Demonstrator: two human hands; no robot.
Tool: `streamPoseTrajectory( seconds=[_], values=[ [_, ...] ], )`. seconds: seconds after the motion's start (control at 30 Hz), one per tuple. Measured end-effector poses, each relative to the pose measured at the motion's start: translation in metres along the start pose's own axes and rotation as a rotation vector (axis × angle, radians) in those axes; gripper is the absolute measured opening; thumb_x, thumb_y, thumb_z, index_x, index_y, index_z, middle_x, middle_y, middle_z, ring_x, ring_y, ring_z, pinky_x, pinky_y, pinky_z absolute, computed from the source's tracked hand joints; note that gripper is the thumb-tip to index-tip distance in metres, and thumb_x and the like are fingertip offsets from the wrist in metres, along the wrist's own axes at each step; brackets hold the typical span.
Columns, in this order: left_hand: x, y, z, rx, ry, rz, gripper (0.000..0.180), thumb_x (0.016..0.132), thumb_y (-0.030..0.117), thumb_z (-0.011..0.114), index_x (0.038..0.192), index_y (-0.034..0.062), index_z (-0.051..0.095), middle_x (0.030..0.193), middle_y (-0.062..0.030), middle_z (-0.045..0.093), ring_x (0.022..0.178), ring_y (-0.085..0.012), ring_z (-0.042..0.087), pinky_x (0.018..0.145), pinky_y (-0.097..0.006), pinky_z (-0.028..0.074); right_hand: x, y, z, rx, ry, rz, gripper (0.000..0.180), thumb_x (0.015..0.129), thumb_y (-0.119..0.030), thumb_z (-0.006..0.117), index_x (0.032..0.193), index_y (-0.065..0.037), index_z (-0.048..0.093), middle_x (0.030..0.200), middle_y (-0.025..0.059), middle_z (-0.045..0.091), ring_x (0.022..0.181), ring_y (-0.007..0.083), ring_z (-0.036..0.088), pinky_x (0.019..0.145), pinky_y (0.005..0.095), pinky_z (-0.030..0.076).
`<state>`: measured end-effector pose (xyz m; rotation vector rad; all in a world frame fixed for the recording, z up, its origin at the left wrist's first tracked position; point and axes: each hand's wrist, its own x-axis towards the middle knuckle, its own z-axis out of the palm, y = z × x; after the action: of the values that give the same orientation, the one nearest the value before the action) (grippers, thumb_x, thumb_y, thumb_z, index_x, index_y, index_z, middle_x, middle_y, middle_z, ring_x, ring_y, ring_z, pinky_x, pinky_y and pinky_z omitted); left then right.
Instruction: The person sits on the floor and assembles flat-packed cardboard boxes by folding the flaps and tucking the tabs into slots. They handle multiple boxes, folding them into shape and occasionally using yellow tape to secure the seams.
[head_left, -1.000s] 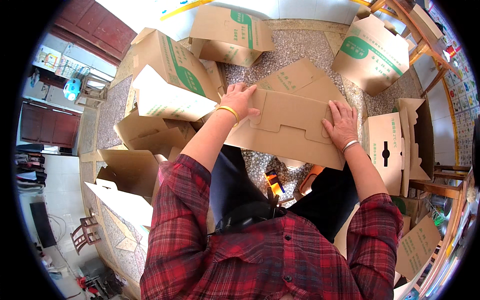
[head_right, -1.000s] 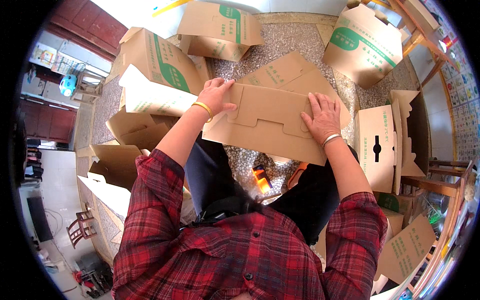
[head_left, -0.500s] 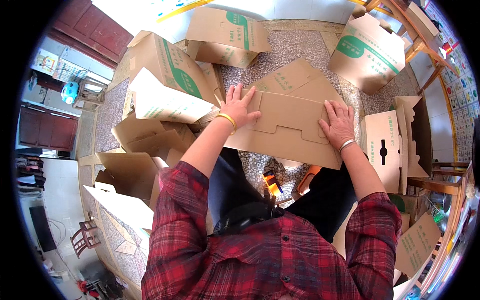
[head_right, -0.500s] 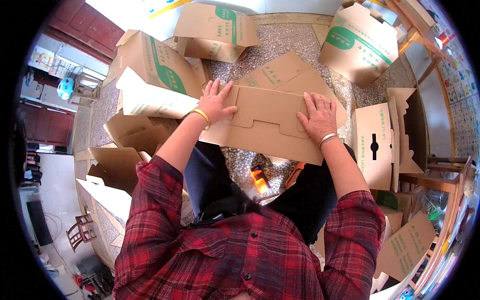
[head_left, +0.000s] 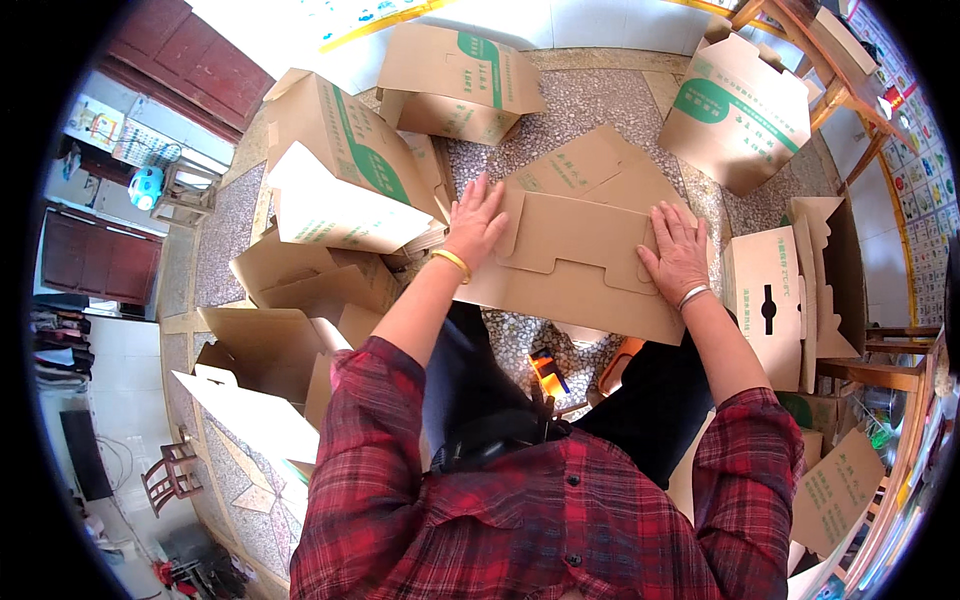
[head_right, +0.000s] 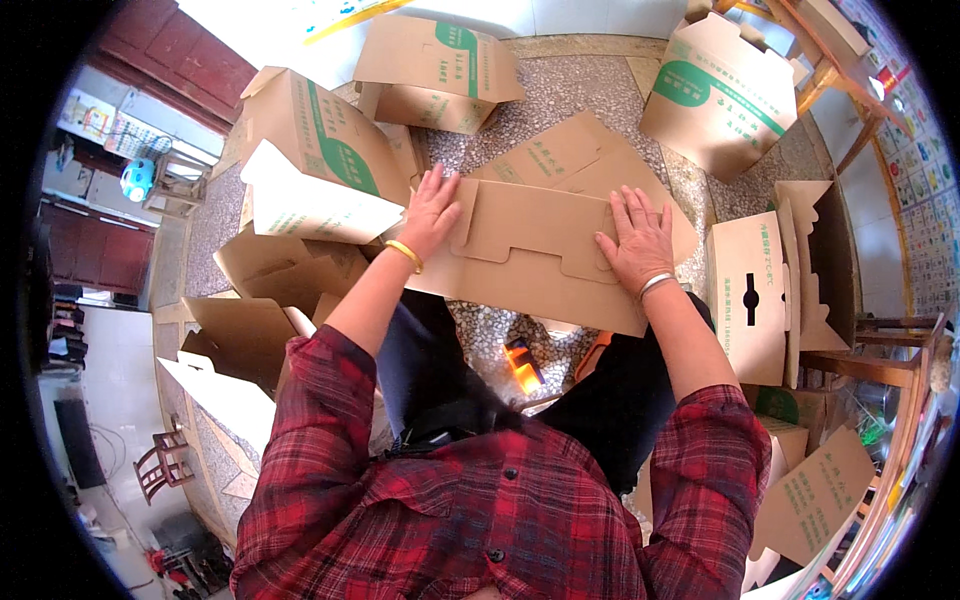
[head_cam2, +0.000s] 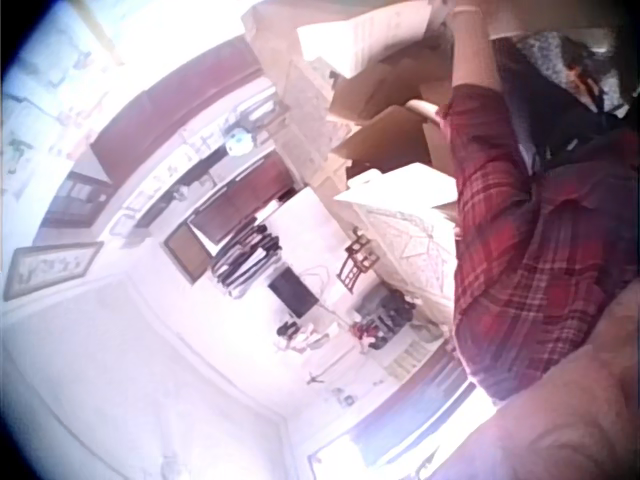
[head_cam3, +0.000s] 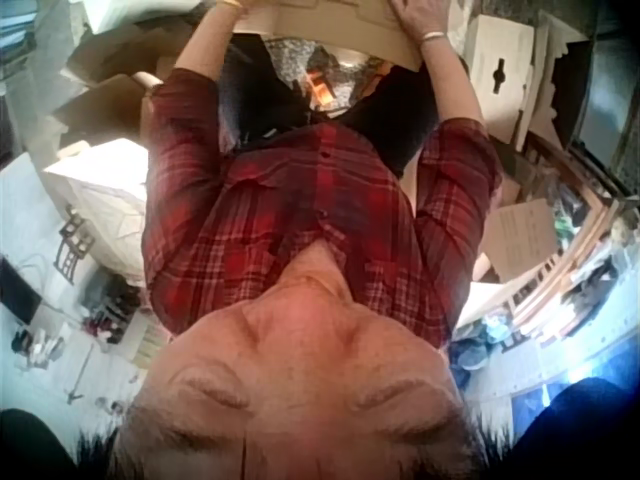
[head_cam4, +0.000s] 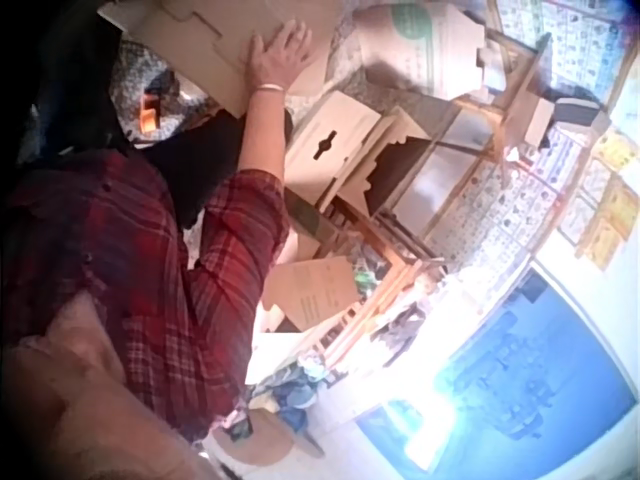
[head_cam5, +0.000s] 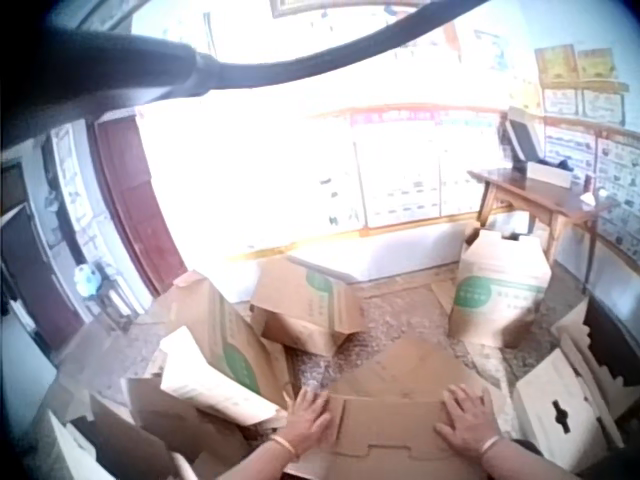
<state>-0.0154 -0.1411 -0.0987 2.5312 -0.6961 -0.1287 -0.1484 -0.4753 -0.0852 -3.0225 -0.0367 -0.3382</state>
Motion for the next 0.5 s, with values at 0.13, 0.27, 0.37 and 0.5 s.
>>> streamPoseTrajectory(
  seconds=[0.13,0.27,0.37,0.5],
  values=[
    [-0.018,0.004,-0.011,-0.125,0.169,-0.178,0.092,0.074,0.032,0.074,0.147,0.0130,0.023,0.151,-0.0295,0.007,0.140,-0.0396,0.017,0.113,-0.044,0.019,-0.004,0.004,0.001,0.012,0.021,0.002,0.066,0.086,-0.044,0.054,0.140,-0.010,0.039,0.145,0.0099,0.036,0.136,0.0255,0.029,0.112,0.0546,0.011],
    [-0.030,0.019,-0.011,-0.822,0.068,-0.570,0.097,0.068,0.031,0.082,0.144,0.0054,0.027,0.135,-0.0214,0.044,0.120,-0.0276,0.049,0.097,-0.037,0.044,-0.008,0.005,0.001,0.014,0.009,0.009,0.067,0.085,-0.044,0.055,0.141,-0.010,0.038,0.145,0.0099,0.036,0.137,0.0252,0.028,0.112,0.0545,0.011],
    [-0.034,-0.011,0.008,-0.693,0.132,-0.464,0.081,0.070,0.032,0.081,0.133,-0.0009,0.042,0.115,-0.0140,0.059,0.100,-0.0210,0.060,0.083,-0.032,0.050,-0.004,0.001,0.001,0.038,0.029,-0.005,0.068,0.084,-0.044,0.057,0.141,-0.010,0.038,0.146,0.0101,0.035,0.137,0.0261,0.028,0.112,0.0547,0.012],
    [-0.034,-0.007,0.010,-0.761,0.108,-0.580,0.070,0.068,0.036,0.081,0.118,-0.0037,0.053,0.106,-0.0139,0.065,0.091,-0.0206,0.064,0.078,-0.032,0.052,-0.005,0.002,-0.004,0.148,0.100,0.007,0.071,0.081,-0.036,0.064,0.141,-0.009,0.037,0.147,0.0141,0.031,0.136,0.0307,0.028,0.111,0.0519,0.018]
  ],
)
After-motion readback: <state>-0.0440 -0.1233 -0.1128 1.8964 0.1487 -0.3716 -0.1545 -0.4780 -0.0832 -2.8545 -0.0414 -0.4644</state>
